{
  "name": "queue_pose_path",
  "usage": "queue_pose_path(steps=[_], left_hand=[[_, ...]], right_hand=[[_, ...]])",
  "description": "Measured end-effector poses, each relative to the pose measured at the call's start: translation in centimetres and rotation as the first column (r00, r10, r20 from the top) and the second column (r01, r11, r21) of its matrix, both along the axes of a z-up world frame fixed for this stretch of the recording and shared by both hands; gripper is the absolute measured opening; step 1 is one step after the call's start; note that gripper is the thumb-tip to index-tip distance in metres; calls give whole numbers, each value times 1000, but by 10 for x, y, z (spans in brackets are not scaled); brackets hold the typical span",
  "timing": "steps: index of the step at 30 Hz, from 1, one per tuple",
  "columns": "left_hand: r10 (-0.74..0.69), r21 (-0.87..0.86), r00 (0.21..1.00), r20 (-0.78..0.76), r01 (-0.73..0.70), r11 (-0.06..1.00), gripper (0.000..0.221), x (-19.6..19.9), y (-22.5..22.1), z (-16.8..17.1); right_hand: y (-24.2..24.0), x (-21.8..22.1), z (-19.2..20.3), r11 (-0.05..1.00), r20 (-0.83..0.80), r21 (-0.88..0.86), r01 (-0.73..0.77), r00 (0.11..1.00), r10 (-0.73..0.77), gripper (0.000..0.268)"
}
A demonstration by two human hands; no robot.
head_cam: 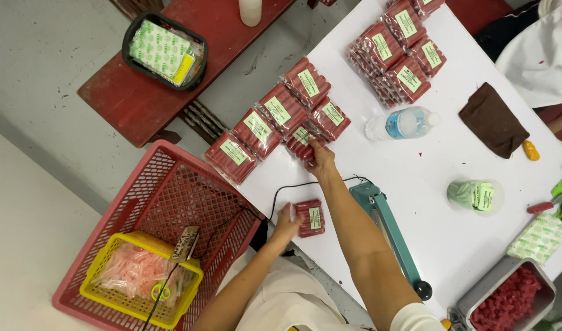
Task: The person repeatedly places small plastic-wrapped packages of red meat into a handheld heat-sealing device, seals them, and then places the sealed packages into a red basket. The person also handles loose plastic bags and a container of ground meat on the table.
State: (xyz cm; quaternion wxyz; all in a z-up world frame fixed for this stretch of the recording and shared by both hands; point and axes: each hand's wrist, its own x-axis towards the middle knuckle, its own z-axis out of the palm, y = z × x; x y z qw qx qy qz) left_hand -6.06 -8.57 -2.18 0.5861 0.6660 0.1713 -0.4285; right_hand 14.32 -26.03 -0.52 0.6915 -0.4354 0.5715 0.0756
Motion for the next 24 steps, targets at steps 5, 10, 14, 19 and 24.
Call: queue_pose_path(steps=[5,10,14,19,24], left_hand=[[436,-355,813,-385,-567,743,79,62,5,48],[262,-529,840,-475,-511,678,96,80,-25,134],[52,-620,903,-427,-334,710,43,32,-59,139],[-83,-584,880,-467,-237,776,53,-35,-83,99],[53,-528,829,-557,-402,748,41,-65,-75,164]], right_hand=[[21,-48,93,956,126,-230,-181,969,214,37],[-5,-181,151,790,222,-435,-433,798,560,39],[-31,-249,178,919,319,-200,-340,864,390,27],[-59,-292,214,916,113,-290,-276,941,319,44],[-88,-343,201,424,-51,-873,-243,908,416,25]])
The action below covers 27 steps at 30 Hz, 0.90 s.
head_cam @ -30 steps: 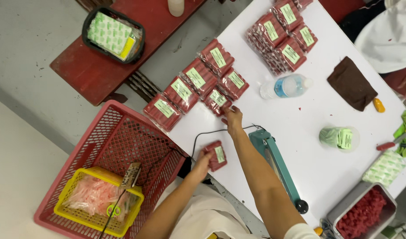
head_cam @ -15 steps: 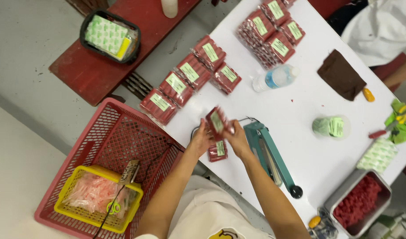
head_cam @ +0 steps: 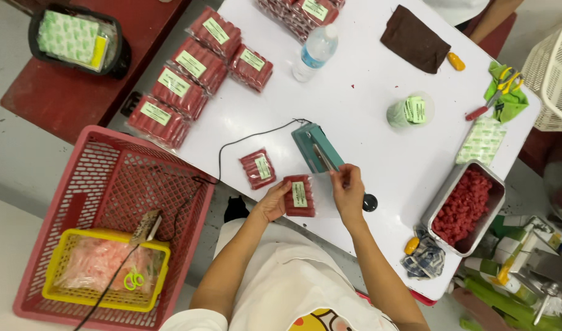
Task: The person repeatedly places small plastic-wrapped packages of red meat into a handheld heat-sealing device, seals them, and then places the sealed packages into a red basket. The person also handles loose plastic bags and a container of ground meat on the table.
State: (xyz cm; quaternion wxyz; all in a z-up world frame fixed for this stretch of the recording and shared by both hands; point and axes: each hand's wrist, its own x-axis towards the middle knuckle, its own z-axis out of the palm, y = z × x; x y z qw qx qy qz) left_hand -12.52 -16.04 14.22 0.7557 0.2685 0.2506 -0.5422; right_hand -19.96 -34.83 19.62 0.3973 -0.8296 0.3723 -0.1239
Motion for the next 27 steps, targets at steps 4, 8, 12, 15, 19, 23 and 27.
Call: queue_pose_path(steps=[4,8,12,15,19,23,27], left_hand=[[5,44,1000,2,-6,999,35,-25,-5,-44],[13,123,998,-59,-5,992,42,-50,-42,-145],[168,110,984,-65,-160,981,36,-27,-79,-78],[274,112,959,-78,-265,958,37,-10,-103,-60],[264,137,964,-41,-257,957,35,-4,-113,-91],[249,162,968,-44,-239,957,33,-4,-111,-76],[258,189,963,-83,-239,952,54,-10,-107,-108]], right_hand=[[-35,-22,7,752,-351,-566,-339,924,152,22],[-61,-29,4,824,-753,-211,-526,625,207,58],[-70,-27,-5,826,-747,-172,-537,618,246,56],[-65,-37,-34,829,-681,-207,-519,685,259,53],[-73,-51,-90,711,-499,-465,-527,820,280,39],[-77,-59,-97,709,-495,-476,-520,825,273,34],[-79,-59,-104,686,-475,-508,-521,834,281,31]])
